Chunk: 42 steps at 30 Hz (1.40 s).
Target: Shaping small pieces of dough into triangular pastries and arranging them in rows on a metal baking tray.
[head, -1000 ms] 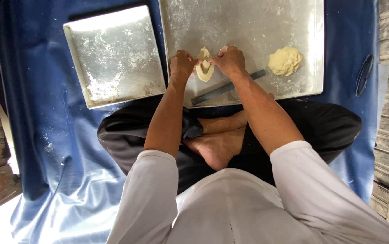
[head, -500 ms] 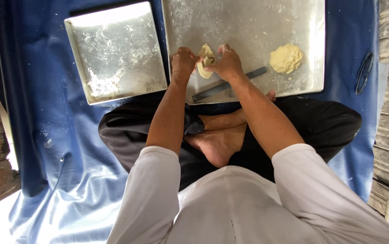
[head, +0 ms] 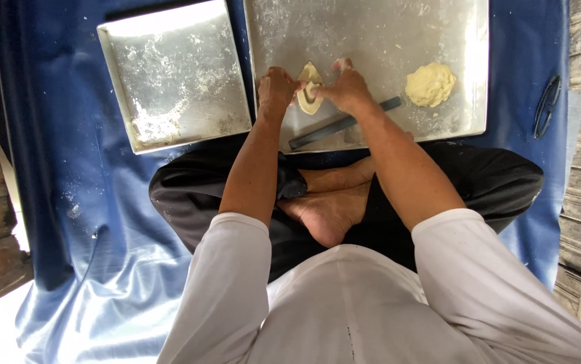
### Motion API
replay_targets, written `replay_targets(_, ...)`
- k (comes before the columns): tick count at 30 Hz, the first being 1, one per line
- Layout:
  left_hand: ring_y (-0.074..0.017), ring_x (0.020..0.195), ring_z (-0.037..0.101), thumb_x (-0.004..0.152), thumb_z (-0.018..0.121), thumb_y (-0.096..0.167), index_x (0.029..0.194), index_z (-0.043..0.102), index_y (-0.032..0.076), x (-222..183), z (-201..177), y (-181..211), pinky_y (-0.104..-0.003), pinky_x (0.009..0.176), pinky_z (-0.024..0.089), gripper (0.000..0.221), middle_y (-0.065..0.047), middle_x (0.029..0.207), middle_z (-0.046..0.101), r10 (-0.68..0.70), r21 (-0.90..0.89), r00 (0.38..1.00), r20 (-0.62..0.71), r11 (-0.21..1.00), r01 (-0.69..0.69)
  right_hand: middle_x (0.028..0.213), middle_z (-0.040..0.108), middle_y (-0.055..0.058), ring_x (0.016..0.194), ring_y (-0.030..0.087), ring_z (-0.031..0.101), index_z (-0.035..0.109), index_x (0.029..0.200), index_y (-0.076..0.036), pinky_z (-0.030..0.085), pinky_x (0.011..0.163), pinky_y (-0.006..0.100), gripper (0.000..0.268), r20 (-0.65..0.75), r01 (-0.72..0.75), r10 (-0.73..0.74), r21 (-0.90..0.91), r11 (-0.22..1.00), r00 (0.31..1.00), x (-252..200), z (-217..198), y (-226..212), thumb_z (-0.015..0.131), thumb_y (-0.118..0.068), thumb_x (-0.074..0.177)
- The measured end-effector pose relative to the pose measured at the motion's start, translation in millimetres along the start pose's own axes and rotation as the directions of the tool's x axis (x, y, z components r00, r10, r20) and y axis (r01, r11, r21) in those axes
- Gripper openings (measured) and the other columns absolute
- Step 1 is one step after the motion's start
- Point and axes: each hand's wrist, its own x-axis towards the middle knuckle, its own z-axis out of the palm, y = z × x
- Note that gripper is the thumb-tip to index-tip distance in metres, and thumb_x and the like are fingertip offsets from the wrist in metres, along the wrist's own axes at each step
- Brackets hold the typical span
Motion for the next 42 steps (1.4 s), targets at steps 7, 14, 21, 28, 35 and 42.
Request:
replay_targets(7, -0.0153, 0.054, 0.065, 0.075, 0.091, 0.028, 0.075, 0.066, 0.011, 30, 16, -22, -0.029, 0.057, 0.057, 0.031, -0.002, 0.068, 0.068, 0.044, 0.112, 0.998, -0.047, 0.993, -0.038, 0.101, 0.071, 0.01, 0.084, 0.021, 0.07, 0.057, 0.12, -0.003, 0.057, 0.079, 0.031, 0.066, -0.154, 0.071, -0.089, -0.119, 0.99, 0.984, 31, 18, 21, 0.092, -0.033, 0.073)
replay_targets(14, -0.0101, 0.066, 0.065, 0.082, 0.079, 0.018, 0.088, 0.072, 0.018, 80, 35, -59, -0.024, 0.058, 0.052, 0.009, 0.005, 0.086, 0.067, 0.496, 0.512, 0.868, -0.036, 0.755, -0.41, 0.097, 0.069, 0.008, 0.082, 0.021, 0.068, 0.056, 0.115, -0.005, 0.054, 0.081, 0.032, 0.057, -0.177, 0.11, -0.117, -0.047, 0.993, 0.977, 33, 19, 26, 0.09, -0.025, 0.074)
replay_targets(21, -0.0259, 0.076, 0.067, 0.08, 0.076, 0.006, 0.08, 0.066, 0.009, 90, 62, -41, -0.036, 0.065, 0.063, 0.01, -0.009, 0.087, 0.055, 0.742, 0.67, 0.653, -0.153, 0.564, -0.484, 0.101, 0.068, 0.01, 0.089, 0.023, 0.067, 0.056, 0.114, -0.005, 0.053, 0.085, 0.035, 0.056, -0.191, 0.106, -0.104, -0.001, 0.994, 0.976, 21, 21, 24, 0.09, -0.027, 0.076)
replay_targets(28, -0.0255, 0.085, 0.058, 0.078, 0.072, 0.001, 0.078, 0.064, 0.011, 56, 45, -23, -0.034, 0.08, 0.053, 0.013, -0.005, 0.087, 0.058, 0.912, 0.474, 0.353, -0.208, 0.41, -0.779, 0.09, 0.064, 0.006, 0.078, 0.02, 0.062, 0.054, 0.111, -0.006, 0.052, 0.078, 0.034, 0.054, -0.257, 0.161, -0.136, 0.076, 0.984, 0.957, 17, 27, 30, 0.091, -0.023, 0.075)
replay_targets(35, -0.0142, 0.077, 0.06, 0.096, 0.059, 0.002, 0.097, 0.057, 0.012, 0, 13, 6, -0.033, 0.074, 0.051, 0.01, 0.001, 0.087, 0.065, 0.534, -0.063, 0.845, 0.02, 0.844, -0.532, 0.099, 0.064, 0.009, 0.086, 0.021, 0.064, 0.054, 0.121, -0.009, 0.053, 0.081, 0.036, 0.057, -0.227, 0.146, -0.128, 0.065, 0.987, 0.966, 12, 27, 27, 0.088, -0.025, 0.079)
replay_targets(42, -0.0213, 0.101, 0.073, 0.091, 0.072, 0.023, 0.121, 0.068, 0.001, 15, 16, -14, -0.031, 0.088, 0.06, 0.038, -0.01, 0.112, 0.075, 0.434, -0.025, 0.901, 0.017, 0.901, -0.434, 0.115, 0.066, 0.007, 0.105, 0.021, 0.063, 0.059, 0.134, -0.018, 0.049, 0.093, 0.037, 0.051, -0.138, 0.136, -0.143, -0.06, 0.989, 0.98, 0, 20, 16, 0.077, -0.024, 0.087)
